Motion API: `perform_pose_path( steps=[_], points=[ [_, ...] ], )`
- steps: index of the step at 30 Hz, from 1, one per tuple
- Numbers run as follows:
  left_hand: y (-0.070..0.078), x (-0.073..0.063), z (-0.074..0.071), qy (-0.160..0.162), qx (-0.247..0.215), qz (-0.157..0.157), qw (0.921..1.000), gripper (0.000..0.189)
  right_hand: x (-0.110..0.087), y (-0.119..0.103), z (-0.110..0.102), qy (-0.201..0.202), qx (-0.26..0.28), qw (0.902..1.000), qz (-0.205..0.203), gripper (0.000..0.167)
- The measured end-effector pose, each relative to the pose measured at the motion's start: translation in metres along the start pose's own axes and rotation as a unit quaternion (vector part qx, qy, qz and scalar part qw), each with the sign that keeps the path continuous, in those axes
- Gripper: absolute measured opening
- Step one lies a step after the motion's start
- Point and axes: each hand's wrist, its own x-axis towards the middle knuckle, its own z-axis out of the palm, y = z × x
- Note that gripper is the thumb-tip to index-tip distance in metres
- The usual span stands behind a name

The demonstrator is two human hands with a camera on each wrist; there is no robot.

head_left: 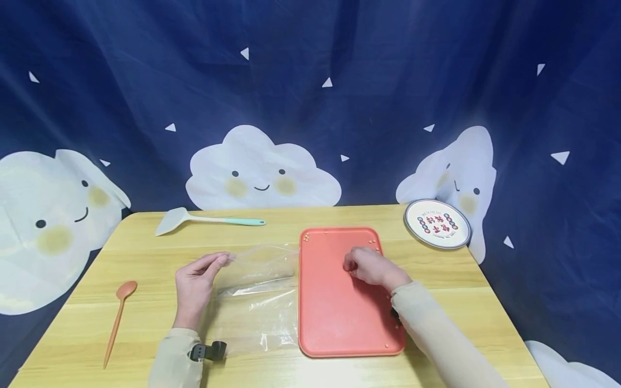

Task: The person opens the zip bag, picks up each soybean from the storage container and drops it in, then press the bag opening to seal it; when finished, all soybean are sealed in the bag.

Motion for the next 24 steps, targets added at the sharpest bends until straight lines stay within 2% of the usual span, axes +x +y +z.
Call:
perform_pose_path(
  steps=[6,15,17,24],
  points=[
    [-0.0081,-0.0012,-0.0034,0.002,-0.005,0.003,1.0,0.01,-0.0008,0.001,0.0019,0.0,-0.008,0.9999,0.008,0.019],
    [-0.0103,-0.0029,-0.0022,0.018,0.018,0.006,0.9997,0.01,0.0012,0.0011,-0.0014,-0.024,0.024,0.9983,0.048,0.019],
    [-0.0103,-0.0029,-0.001,0.015,0.011,0.009,0.9998,0.01,0.0008,0.0014,-0.0027,-0.026,0.028,0.9976,0.057,0.018],
    [-0.0105,-0.0023,0.0014,-0.001,-0.016,0.018,0.9997,0.01,0.0006,0.0022,-0.0061,-0.001,0.039,0.9974,0.061,0.013]
  ],
)
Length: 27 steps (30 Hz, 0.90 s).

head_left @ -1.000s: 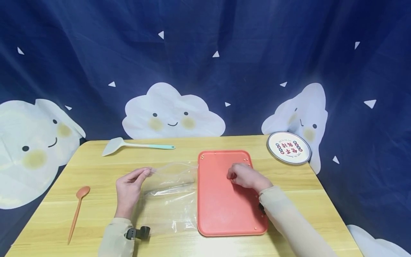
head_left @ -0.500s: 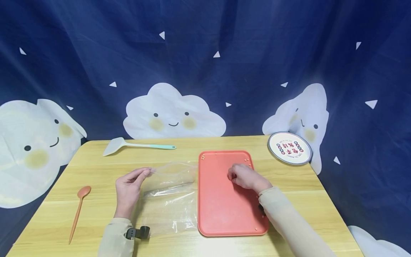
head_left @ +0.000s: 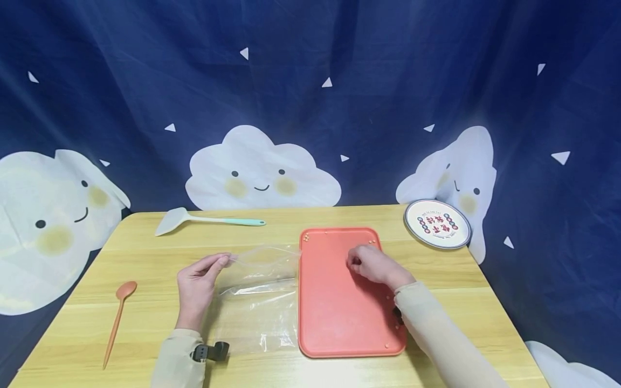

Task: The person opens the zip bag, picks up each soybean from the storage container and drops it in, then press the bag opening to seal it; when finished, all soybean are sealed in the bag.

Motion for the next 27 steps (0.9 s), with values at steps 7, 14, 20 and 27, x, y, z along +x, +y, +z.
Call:
perform_pose_path(
  steps=[7,14,20,27],
  points=[
    [0.0,-0.001,0.0,0.0,-0.007,0.0,1.0,0.01,0.001,-0.01,-0.008,0.034,0.034,0.9988,-0.007,0.007],
    [0.002,-0.001,0.001,0.006,-0.002,-0.007,1.0,0.011,0.008,-0.032,-0.021,0.112,0.065,0.9908,-0.039,0.007],
    [0.001,-0.001,0.001,0.011,-0.004,-0.011,0.9999,0.01,0.017,-0.063,-0.033,0.138,0.11,0.9832,-0.044,0.003],
    [0.002,-0.002,0.001,0.015,0.01,-0.01,0.9998,0.01,0.036,-0.095,-0.036,0.132,0.147,0.9772,-0.079,0.006]
  ],
)
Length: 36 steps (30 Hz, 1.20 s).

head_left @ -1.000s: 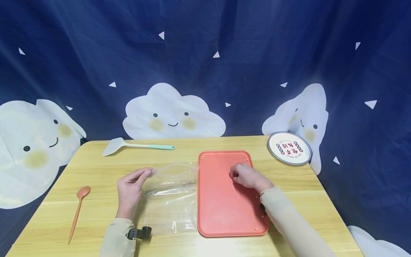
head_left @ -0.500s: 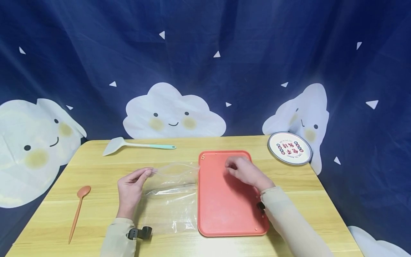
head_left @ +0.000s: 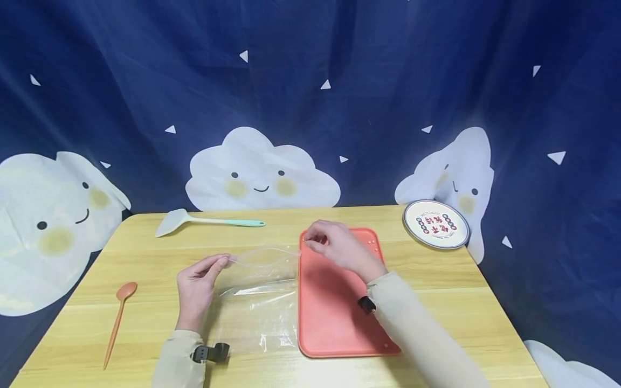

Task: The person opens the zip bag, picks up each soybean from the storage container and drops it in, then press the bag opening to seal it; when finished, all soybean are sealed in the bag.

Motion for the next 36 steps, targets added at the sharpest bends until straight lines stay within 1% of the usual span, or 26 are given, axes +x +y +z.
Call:
perform_pose_path(
  steps=[3,5,9,12,16,18,21,27,32,36],
  points=[
    [0.001,0.001,0.0,-0.005,-0.003,0.009,0.9999,0.01,0.011,-0.008,0.007,-0.004,0.007,0.9998,-0.015,0.006],
    [0.001,0.001,0.002,-0.01,-0.01,0.01,0.9999,0.01,0.017,-0.012,0.012,-0.009,0.01,0.9997,-0.018,0.006],
    [0.001,0.0,0.003,-0.014,-0.016,0.01,0.9997,0.01,0.026,-0.018,0.023,-0.026,0.021,0.9994,-0.009,0.007],
    [0.001,-0.001,0.003,-0.01,-0.021,0.015,0.9996,0.01,0.03,-0.021,0.03,-0.042,0.019,0.9989,-0.008,0.007],
    [0.001,0.0,0.003,-0.01,-0.031,0.019,0.9993,0.01,0.035,-0.023,0.037,-0.051,0.017,0.9985,-0.006,0.006],
    [0.001,0.0,0.003,-0.013,-0.033,0.019,0.9992,0.01,0.037,-0.024,0.04,-0.056,0.017,0.9983,-0.005,0.006],
    [0.002,-0.001,0.004,-0.015,-0.02,0.021,0.9995,0.011,0.038,-0.025,0.044,-0.064,0.012,0.9979,-0.007,0.006],
    [0.001,-0.001,0.005,-0.012,-0.011,0.015,0.9998,0.01,0.038,-0.026,0.05,-0.082,0.006,0.9965,-0.016,0.009],
    [0.001,0.0,0.005,-0.008,-0.004,0.005,1.0,0.01,0.036,-0.026,0.049,-0.087,0.007,0.996,-0.019,0.011],
    [0.002,-0.001,0.006,-0.004,0.001,0.0,1.0,0.011,0.032,-0.023,0.045,-0.082,0.015,0.9965,-0.007,0.011]
  ],
)
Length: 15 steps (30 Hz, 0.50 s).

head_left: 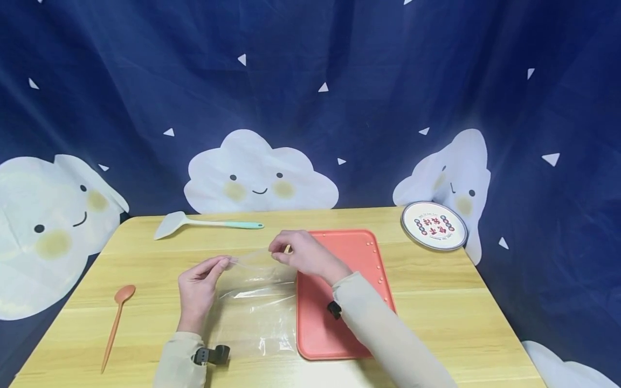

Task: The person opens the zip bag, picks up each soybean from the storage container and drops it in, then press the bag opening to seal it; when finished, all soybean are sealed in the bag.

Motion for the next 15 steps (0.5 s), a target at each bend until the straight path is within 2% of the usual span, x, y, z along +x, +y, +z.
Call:
perform_pose_path(
  steps=[6,15],
  points=[
    [-0.001,-0.002,0.001,0.002,-0.002,-0.001,1.0,0.011,-0.015,0.009,-0.019,0.014,0.003,0.9998,0.014,0.013],
    [-0.006,-0.001,-0.001,0.006,0.001,-0.001,1.0,0.01,-0.063,0.032,-0.067,0.041,-0.035,0.9961,0.069,0.018]
  ],
)
